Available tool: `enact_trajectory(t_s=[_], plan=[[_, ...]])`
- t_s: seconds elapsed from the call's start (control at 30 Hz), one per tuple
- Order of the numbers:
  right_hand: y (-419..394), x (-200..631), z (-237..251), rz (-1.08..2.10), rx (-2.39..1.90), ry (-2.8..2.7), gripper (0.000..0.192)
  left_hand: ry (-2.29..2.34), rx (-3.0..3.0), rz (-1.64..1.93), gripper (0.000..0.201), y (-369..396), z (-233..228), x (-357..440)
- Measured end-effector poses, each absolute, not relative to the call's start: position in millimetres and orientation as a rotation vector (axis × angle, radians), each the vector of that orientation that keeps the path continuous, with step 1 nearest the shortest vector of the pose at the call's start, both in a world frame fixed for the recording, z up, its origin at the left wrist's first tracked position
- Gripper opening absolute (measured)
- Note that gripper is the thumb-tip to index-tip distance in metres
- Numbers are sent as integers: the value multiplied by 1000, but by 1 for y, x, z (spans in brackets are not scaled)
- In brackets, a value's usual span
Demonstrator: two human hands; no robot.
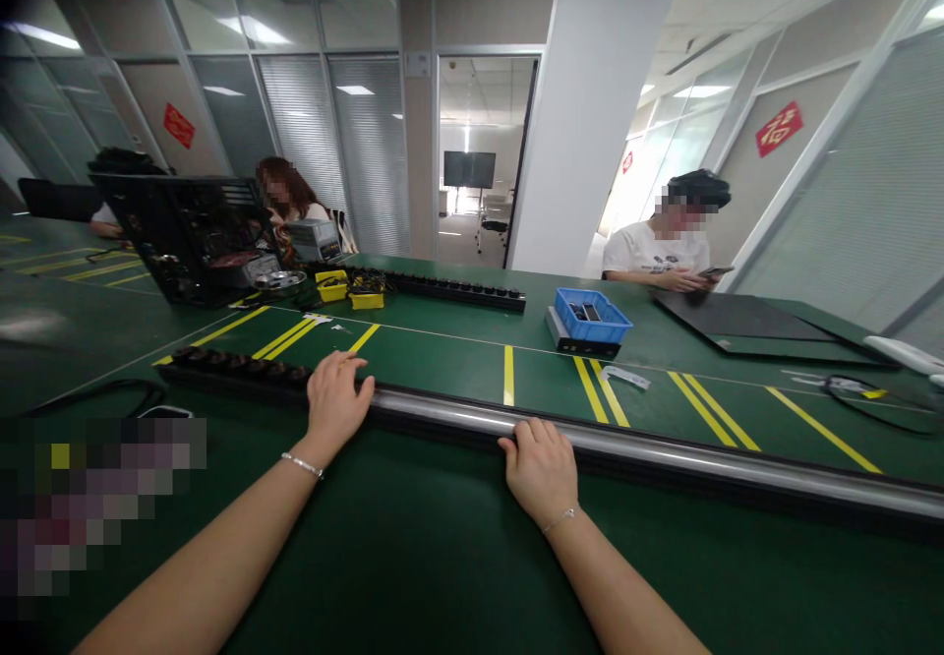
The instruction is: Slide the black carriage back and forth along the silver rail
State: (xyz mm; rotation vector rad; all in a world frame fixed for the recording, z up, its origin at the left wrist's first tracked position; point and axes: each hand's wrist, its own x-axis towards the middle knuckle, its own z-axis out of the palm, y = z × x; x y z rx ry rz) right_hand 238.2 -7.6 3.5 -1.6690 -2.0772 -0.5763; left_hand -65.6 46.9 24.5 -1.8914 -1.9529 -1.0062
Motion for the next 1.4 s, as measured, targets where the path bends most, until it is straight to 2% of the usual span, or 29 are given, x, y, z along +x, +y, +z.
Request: enact_trajectory(t_s=[0.2, 0.53, 0.8, 1.0, 1.4], plan=[[-9, 245, 5, -644, -1689, -2053, 21, -2175, -1621, -929, 40, 56, 16, -87], [-13, 245, 4, -629, -1698, -2092, 20, -2249, -1641, -789, 34, 49, 23, -81], [-14, 245, 6, -590, -1715, -2100, 20, -2271, -1594, -787, 39, 48, 23, -81], [-13, 246, 4, -574, -1712, -2107, 21, -2286, -1646, -793, 28, 47, 27, -84], [-14, 245, 6, -568, -1739, -2125, 22, -2317, -1606, -742, 24, 51, 24, -83]])
